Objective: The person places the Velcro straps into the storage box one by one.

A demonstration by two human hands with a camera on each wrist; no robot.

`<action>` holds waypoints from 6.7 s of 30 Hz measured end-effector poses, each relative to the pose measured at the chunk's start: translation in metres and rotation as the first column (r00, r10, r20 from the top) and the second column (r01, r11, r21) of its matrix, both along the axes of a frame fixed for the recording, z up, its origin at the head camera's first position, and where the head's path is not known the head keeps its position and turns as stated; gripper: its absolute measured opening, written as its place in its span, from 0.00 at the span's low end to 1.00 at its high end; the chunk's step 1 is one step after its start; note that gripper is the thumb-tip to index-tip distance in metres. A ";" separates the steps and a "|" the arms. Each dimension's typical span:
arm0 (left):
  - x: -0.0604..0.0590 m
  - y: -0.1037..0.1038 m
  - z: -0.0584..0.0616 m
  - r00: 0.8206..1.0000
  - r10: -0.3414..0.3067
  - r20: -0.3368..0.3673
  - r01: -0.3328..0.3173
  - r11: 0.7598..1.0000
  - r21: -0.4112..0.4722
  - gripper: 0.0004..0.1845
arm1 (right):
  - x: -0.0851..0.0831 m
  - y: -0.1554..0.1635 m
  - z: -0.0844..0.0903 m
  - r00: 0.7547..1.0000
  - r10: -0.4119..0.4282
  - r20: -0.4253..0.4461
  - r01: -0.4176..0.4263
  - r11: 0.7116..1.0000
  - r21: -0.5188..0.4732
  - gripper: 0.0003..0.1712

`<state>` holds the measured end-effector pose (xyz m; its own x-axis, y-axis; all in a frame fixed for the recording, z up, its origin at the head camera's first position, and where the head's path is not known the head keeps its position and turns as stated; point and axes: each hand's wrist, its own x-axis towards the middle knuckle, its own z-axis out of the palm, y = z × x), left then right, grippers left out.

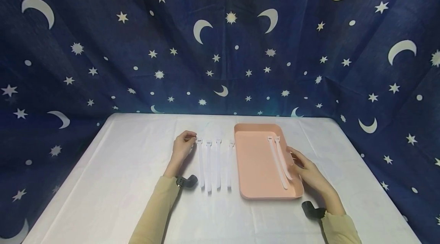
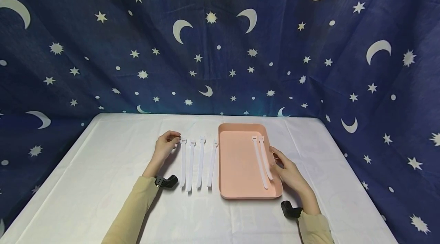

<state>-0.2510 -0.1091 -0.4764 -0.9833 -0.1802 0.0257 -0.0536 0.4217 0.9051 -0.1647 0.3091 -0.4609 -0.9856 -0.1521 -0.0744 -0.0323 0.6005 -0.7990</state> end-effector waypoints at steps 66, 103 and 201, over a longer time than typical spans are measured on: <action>0.007 0.007 0.022 0.997 -0.006 -0.074 0.014 0.994 0.110 0.09 | 0.000 0.001 0.000 1.000 -0.002 -0.001 0.002 1.000 0.004 0.36; 0.026 0.014 0.055 0.984 -0.050 -0.170 0.073 0.989 0.130 0.08 | 0.001 0.000 0.001 1.000 -0.004 0.009 0.003 1.000 0.013 0.36; 0.076 0.024 0.120 0.902 -0.184 -0.392 0.207 0.978 0.018 0.07 | -0.001 0.000 0.000 1.000 -0.001 -0.005 0.001 0.999 0.036 0.36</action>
<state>-0.1752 -0.0856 -0.3567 -0.9141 0.0018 0.4055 0.3828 0.3338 0.8614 -0.1658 0.3091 -0.4609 -0.9861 -0.1484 -0.0752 -0.0354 0.6288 -0.7767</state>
